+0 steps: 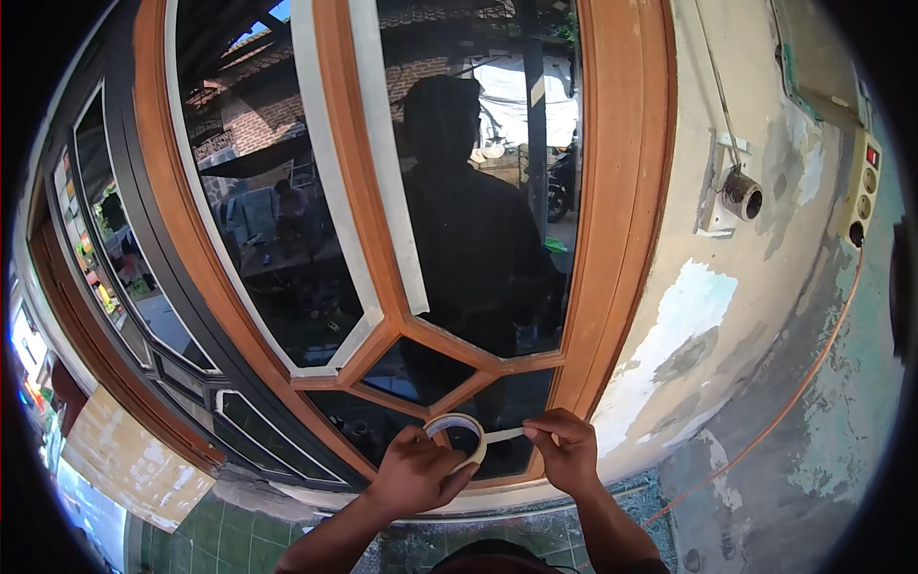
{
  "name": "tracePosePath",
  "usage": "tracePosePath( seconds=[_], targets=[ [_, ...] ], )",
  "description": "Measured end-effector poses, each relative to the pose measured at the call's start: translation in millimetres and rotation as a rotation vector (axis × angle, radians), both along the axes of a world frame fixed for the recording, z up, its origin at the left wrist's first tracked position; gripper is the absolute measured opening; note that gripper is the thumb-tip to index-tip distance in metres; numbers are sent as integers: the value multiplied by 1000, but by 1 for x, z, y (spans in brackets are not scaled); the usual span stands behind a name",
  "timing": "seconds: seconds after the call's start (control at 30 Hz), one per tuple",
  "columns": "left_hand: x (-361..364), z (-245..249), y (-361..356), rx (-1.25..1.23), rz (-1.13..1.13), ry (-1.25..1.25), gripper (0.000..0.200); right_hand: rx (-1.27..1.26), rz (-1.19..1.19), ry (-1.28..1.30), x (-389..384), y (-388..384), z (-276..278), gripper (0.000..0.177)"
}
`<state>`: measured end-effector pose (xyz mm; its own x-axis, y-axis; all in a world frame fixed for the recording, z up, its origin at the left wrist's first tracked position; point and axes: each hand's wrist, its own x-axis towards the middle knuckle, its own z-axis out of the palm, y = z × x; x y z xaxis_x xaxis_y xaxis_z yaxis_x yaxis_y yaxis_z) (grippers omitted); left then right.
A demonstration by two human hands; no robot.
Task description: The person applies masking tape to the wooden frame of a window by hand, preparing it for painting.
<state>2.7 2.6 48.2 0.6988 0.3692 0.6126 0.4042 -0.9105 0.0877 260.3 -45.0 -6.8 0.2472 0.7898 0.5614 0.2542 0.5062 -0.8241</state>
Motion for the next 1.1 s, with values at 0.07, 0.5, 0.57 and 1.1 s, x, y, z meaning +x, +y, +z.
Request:
tracePosePath(
  seconds=[0.07,0.5,0.57,1.1],
  targets=[
    [8,-1,-1,22,41,24,16,9,-8,2,8,6,-1,14],
    [39,35,8,180,527,-14,31,238,-29,-70,40,39,28,11],
    [34,48,7,156,575,25,29,317,-3,26,40,43,51,9],
    [-38,236,-1,746,509,-105,44,773,-116,-186,24,24,249,11]
  ],
)
